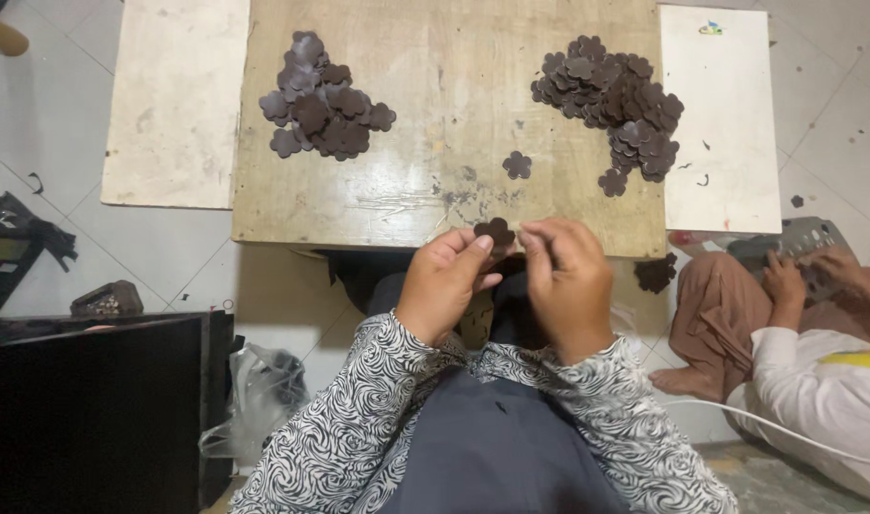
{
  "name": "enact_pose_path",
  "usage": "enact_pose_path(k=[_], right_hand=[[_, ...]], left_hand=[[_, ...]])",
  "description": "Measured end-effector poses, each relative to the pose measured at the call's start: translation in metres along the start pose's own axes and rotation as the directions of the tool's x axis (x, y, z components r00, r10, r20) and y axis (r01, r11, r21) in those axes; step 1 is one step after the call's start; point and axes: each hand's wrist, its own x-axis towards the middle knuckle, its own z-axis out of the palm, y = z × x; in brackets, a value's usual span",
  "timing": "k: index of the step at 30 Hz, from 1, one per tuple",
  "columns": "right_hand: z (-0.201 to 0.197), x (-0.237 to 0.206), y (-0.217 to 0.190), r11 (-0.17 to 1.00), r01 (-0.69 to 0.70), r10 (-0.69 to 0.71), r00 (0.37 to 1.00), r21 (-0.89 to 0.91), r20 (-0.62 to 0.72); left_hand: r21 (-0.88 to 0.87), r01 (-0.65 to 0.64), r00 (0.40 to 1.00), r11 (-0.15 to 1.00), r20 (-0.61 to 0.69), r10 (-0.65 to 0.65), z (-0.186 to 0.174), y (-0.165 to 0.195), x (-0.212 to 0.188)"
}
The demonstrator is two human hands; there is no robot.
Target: The person sits on the floor and uses a small cylindrical tool to rub and smooth the edges of dark flower-shaped cutouts. They handle the pieces one by one, rotating them to treat all sides, and place the finished items into a pile on the table.
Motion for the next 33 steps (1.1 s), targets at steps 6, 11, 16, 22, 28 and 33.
enact_pose_path(k=[6, 11, 16, 22, 28, 33], right_hand=[[0.002, -0.009, -0.002, 0.969, 0.247, -0.247, 0.969, -0.008, 0.013], [0.000, -0.004, 0.006, 0.981, 0.177, -0.179, 0.984, -0.081, -0.020], [0.002, -0.016, 0.005, 0.962, 0.266, -0.267, 0.964, -0.058, -0.012], [0.011, -0.007, 0.018, 0.980, 0.184, -0.182, 0.983, -0.069, 0.034], [0.005, -0.017, 0.012, 0.975, 0.223, -0.223, 0.974, -0.016, -0.040], [0.014, -0.009, 0.010, 0.964, 0.258, -0.256, 0.966, -0.059, 0.039]], left_hand=[[-0.084, -0.115, 0.993, 0.990, -0.008, 0.115, -0.001, 0.004, 0.001], [-0.096, -0.053, 0.998, 0.994, -0.047, 0.049, -0.005, 0.001, 0.002], [-0.105, -0.089, 0.994, 0.990, -0.068, 0.082, -0.002, -0.001, 0.003], [-0.071, -0.084, 0.991, 0.994, -0.110, 0.076, -0.003, 0.002, 0.000], [-0.053, -0.086, 0.987, 0.995, -0.139, 0.078, 0.002, 0.002, 0.002], [-0.053, -0.108, 0.990, 0.993, -0.100, 0.103, -0.002, -0.001, 0.003]])
